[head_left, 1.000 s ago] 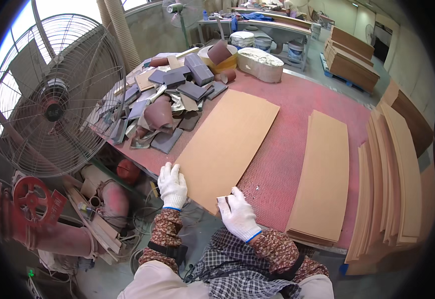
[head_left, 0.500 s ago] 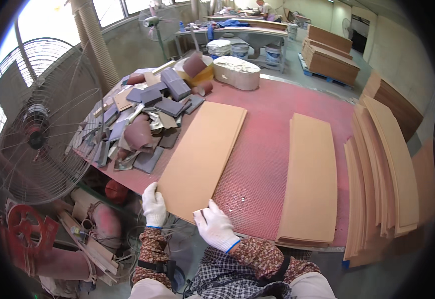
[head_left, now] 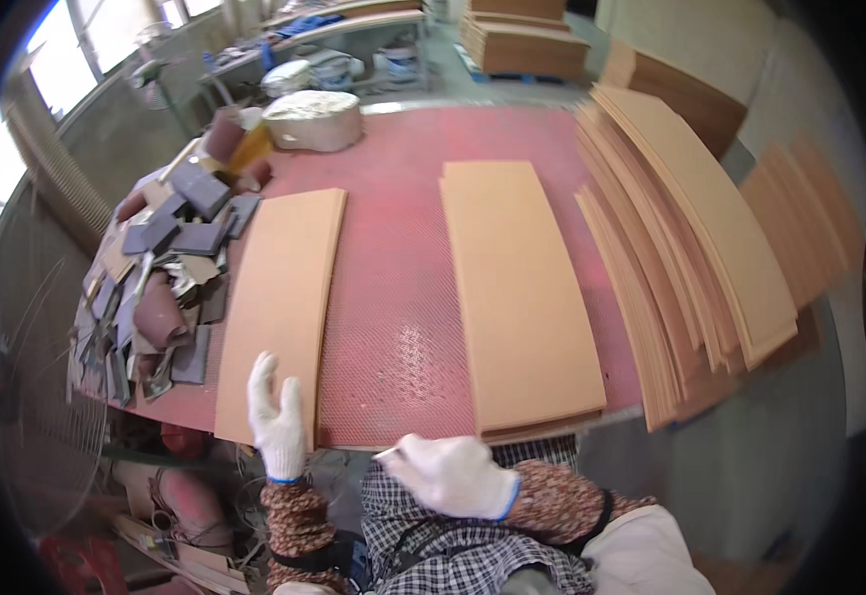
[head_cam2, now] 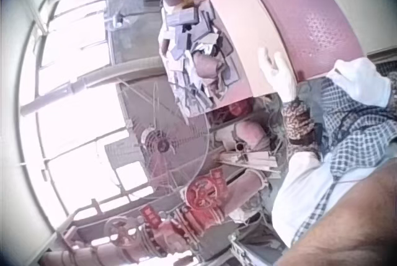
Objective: The person is manually sanding the edges and surfaces of rectangular wooden boards using a piece of sandpaper.
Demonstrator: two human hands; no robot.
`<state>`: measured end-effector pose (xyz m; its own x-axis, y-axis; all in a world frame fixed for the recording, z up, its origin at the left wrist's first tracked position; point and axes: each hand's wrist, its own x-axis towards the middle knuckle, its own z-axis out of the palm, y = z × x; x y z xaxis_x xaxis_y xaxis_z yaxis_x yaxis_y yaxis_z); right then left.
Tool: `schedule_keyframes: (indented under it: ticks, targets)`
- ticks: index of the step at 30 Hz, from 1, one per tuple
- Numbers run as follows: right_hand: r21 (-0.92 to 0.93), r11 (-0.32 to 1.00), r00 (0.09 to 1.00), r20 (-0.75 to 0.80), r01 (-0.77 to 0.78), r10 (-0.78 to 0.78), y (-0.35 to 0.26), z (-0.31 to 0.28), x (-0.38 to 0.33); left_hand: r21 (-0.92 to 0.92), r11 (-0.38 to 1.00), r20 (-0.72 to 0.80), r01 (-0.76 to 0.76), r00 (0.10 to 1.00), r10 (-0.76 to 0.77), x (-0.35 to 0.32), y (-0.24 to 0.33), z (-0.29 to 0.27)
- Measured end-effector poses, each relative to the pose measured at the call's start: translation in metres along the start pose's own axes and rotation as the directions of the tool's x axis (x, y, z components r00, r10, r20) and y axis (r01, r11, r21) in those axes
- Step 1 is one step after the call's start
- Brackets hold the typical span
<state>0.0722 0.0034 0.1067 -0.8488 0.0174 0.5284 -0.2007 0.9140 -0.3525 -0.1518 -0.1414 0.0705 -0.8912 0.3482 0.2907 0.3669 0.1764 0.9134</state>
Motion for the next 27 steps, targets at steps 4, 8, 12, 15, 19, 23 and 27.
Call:
schedule_keyframes:
  ticks: [4,8,12,15,19,23,27]
  targets:
    - [-0.204,0.945,0.965,0.013,-0.255,0.263,0.038,-0.050,-0.060,-0.183,0.973,0.347,0.142,0.935,-0.071,0.011,0.037,0.097]
    - [-0.071,0.545,0.549,-0.158,-0.835,0.821,0.056,-0.082,-0.100,-0.222,0.958,0.504,0.179,0.862,-0.044,0.029,0.033,0.194]
    - [-0.088,0.388,0.396,-0.297,-0.917,0.869,0.067,-0.074,-0.137,-0.114,0.973,0.578,0.203,0.810,-0.101,0.047,0.009,0.262]
    - [-0.184,0.390,0.428,-0.267,-0.902,0.864,0.072,-0.065,-0.145,0.031,0.999,0.522,0.028,0.852,-0.040,0.036,-0.024,0.280]
    - [-0.319,0.434,0.512,-0.227,-0.843,0.828,0.079,-0.061,-0.135,0.038,0.992,0.419,-0.122,0.903,0.095,0.036,-0.043,0.278]
    - [-0.377,0.464,0.555,-0.179,-0.801,0.812,0.077,-0.055,-0.129,0.112,0.982,0.423,-0.151,0.902,0.090,0.034,-0.043,0.267]
    - [-0.431,0.458,0.571,-0.178,-0.777,0.801,0.080,-0.054,-0.125,0.067,0.988,0.397,-0.143,0.912,0.105,0.039,-0.037,0.263]
